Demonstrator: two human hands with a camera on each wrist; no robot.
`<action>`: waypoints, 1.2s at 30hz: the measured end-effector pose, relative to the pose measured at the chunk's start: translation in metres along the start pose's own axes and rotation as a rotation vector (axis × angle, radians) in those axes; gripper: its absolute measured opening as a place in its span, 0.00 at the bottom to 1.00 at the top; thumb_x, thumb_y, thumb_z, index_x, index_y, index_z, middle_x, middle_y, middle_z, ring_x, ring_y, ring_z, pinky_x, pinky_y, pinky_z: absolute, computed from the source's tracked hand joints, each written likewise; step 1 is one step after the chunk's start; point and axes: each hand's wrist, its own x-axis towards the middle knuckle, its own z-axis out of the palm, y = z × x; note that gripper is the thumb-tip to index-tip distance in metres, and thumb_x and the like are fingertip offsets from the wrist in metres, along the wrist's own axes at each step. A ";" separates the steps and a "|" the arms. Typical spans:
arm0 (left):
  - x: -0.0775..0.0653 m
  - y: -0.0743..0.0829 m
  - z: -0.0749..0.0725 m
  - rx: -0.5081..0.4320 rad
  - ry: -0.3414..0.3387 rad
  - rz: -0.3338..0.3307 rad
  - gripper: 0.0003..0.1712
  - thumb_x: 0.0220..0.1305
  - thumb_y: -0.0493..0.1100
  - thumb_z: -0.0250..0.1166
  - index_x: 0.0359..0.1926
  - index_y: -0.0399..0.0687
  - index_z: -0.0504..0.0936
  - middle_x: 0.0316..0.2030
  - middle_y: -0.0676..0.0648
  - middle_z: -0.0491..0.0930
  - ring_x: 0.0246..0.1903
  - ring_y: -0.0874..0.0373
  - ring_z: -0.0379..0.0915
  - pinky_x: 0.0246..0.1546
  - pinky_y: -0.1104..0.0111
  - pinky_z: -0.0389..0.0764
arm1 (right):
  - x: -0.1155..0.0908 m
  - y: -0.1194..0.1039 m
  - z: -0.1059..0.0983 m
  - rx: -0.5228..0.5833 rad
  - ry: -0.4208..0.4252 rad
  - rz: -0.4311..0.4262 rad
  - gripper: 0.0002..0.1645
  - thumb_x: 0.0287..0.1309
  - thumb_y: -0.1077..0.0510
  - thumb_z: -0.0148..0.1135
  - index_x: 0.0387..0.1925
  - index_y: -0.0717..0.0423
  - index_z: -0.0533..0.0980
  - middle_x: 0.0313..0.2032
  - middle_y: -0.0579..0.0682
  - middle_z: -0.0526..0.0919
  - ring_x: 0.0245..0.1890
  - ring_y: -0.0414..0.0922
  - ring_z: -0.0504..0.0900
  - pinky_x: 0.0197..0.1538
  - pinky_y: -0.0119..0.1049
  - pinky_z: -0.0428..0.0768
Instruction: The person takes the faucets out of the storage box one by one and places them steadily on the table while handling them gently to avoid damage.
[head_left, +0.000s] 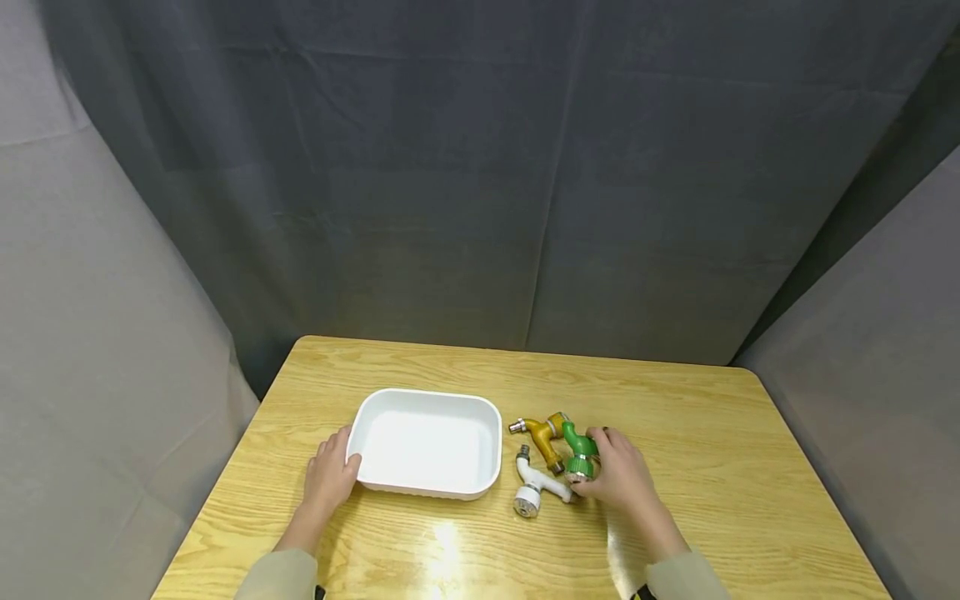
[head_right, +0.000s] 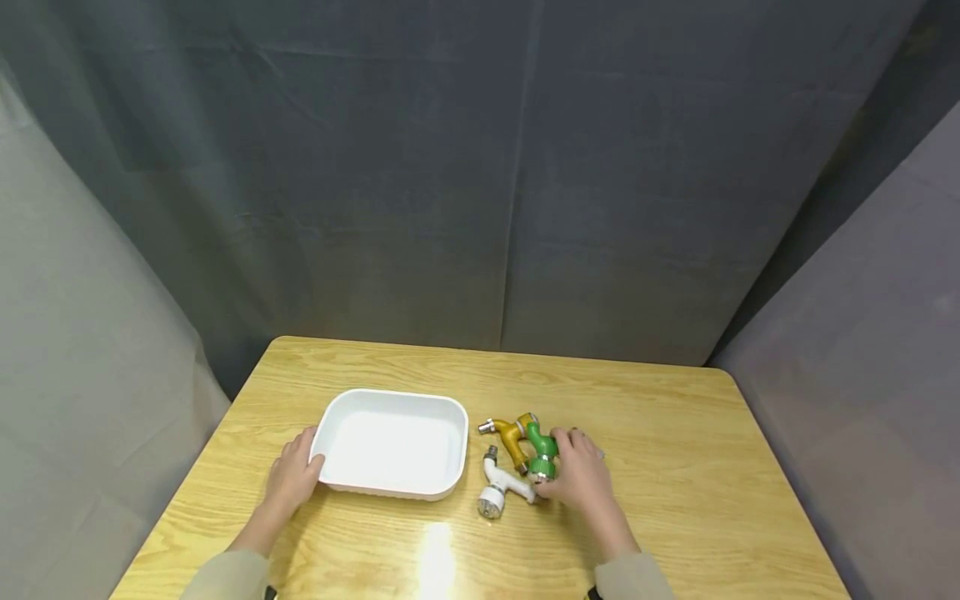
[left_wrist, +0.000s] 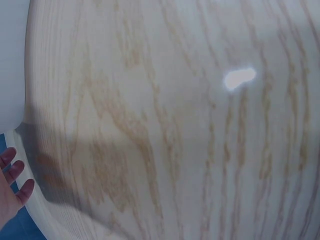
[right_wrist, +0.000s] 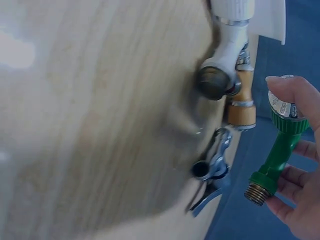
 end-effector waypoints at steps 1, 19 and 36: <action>0.000 0.000 0.000 0.001 0.000 0.000 0.29 0.61 0.45 0.47 0.63 0.42 0.60 0.56 0.37 0.69 0.55 0.43 0.62 0.48 0.47 0.64 | -0.001 0.002 0.001 0.001 -0.005 0.008 0.51 0.23 0.46 0.78 0.54 0.61 0.68 0.46 0.62 0.73 0.44 0.58 0.72 0.48 0.57 0.68; -0.001 0.000 -0.001 0.007 0.001 -0.004 0.28 0.61 0.45 0.47 0.62 0.42 0.61 0.55 0.38 0.70 0.54 0.42 0.63 0.48 0.48 0.65 | -0.023 0.036 0.022 0.005 -0.073 0.118 0.55 0.23 0.46 0.77 0.57 0.64 0.66 0.51 0.65 0.71 0.48 0.60 0.71 0.46 0.58 0.68; 0.000 0.000 0.000 0.003 0.002 -0.007 0.28 0.61 0.45 0.48 0.63 0.42 0.61 0.55 0.38 0.70 0.53 0.43 0.63 0.48 0.48 0.65 | -0.032 0.041 0.029 -0.026 -0.132 0.145 0.54 0.22 0.43 0.77 0.55 0.61 0.67 0.44 0.61 0.73 0.42 0.56 0.72 0.41 0.55 0.70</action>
